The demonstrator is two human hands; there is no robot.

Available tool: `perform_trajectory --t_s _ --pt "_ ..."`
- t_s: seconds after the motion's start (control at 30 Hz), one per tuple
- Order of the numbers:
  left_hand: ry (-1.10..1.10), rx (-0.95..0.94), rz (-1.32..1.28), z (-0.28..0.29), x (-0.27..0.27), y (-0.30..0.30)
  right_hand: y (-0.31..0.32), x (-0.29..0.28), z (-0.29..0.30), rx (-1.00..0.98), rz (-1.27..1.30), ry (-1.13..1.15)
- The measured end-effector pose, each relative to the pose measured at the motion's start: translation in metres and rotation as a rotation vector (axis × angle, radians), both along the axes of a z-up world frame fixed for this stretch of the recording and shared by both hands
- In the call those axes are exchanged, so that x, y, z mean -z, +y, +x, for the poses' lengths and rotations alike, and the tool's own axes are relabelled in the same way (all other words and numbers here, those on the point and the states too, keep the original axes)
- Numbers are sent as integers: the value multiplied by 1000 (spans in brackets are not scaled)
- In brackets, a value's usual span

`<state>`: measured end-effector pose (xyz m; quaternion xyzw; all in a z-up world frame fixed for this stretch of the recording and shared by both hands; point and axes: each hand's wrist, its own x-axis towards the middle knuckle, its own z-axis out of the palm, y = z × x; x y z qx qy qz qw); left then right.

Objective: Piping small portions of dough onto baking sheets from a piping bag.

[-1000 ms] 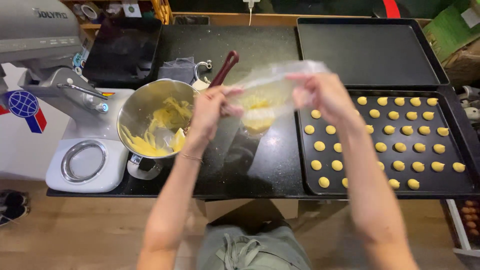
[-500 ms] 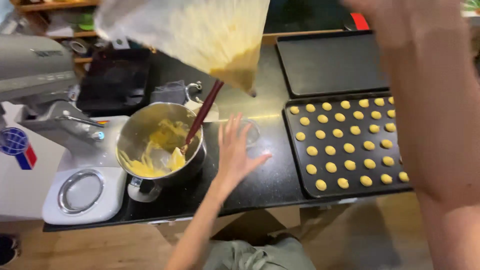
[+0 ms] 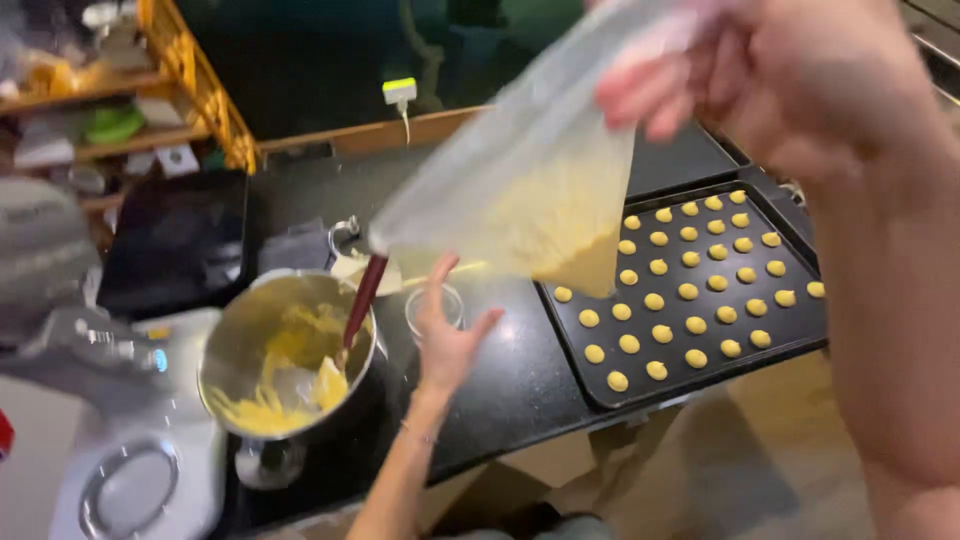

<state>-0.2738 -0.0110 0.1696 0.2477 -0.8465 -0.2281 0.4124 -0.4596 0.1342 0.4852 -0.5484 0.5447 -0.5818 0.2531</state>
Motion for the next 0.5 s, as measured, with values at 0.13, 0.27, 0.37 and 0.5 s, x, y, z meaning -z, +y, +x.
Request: perform_trajectory --t_s 0.13,0.27,0.37,0.5 --pt "441 629 470 -55 -61 20 33 -4 29 302 229 -5" --pt "479 421 213 -112 -92 35 94 64 -25 316 24 -68" --pt "499 659 526 -125 -150 75 141 150 -49 181 -773 -364" --pt "287 1100 144 -166 -215 135 179 162 -73 305 -277 -288"
